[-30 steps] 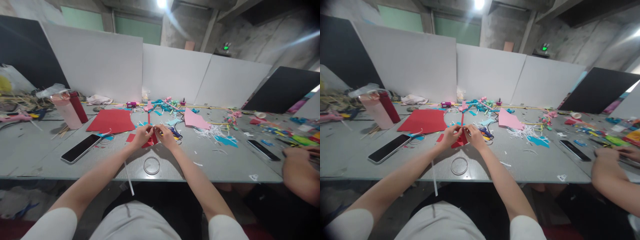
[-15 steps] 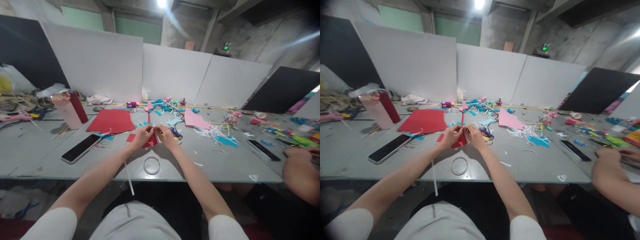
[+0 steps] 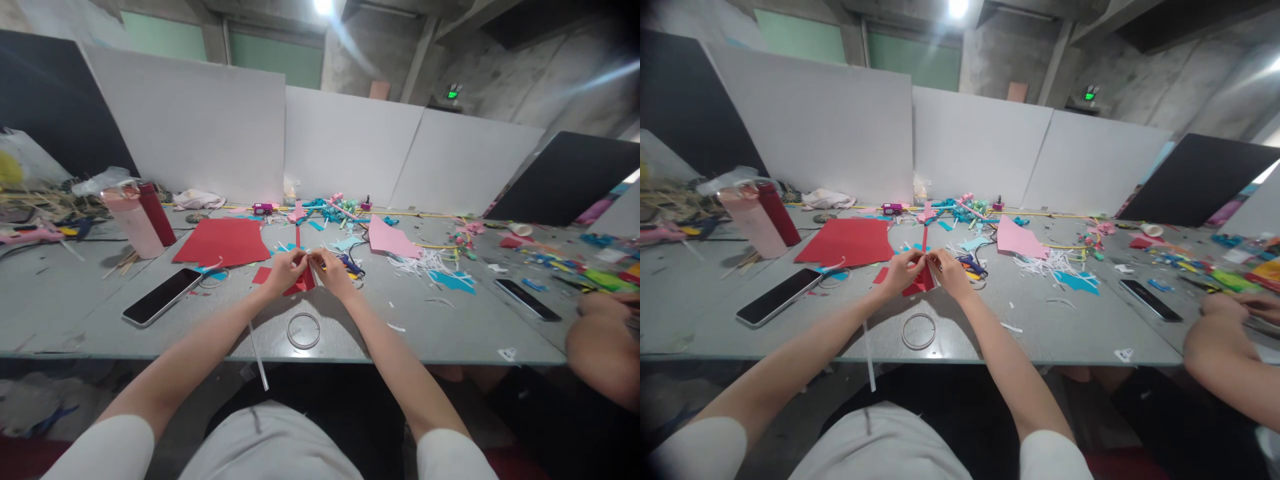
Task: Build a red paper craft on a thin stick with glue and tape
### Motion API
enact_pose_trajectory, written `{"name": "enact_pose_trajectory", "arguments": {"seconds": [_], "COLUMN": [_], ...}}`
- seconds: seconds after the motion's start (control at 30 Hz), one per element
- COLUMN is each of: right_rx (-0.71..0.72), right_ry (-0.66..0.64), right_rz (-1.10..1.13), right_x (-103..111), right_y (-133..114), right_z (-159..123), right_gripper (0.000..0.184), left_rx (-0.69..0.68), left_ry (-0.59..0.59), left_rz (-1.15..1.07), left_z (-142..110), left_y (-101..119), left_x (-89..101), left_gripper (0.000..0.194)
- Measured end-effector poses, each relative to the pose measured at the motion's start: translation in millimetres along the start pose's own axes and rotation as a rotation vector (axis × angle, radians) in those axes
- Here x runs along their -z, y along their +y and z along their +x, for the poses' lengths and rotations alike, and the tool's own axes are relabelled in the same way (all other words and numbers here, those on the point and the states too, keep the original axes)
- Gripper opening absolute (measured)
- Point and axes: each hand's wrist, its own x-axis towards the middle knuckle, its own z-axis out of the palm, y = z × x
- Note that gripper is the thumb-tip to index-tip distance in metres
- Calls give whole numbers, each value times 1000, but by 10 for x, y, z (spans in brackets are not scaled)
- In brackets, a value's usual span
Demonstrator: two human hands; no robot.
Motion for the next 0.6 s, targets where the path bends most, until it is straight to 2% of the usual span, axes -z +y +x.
{"name": "enact_pose_trajectory", "arguments": {"seconds": [0.6], "right_rx": [-13], "right_ry": [41], "right_rz": [-7], "right_x": [-37], "right_y": [49], "right_z": [-15], "right_gripper": [18], "left_rx": [-17], "left_ry": [12], "left_rz": [8], "left_z": [-8], "left_y": [-7], "left_x": [-11], "left_gripper": [18]}}
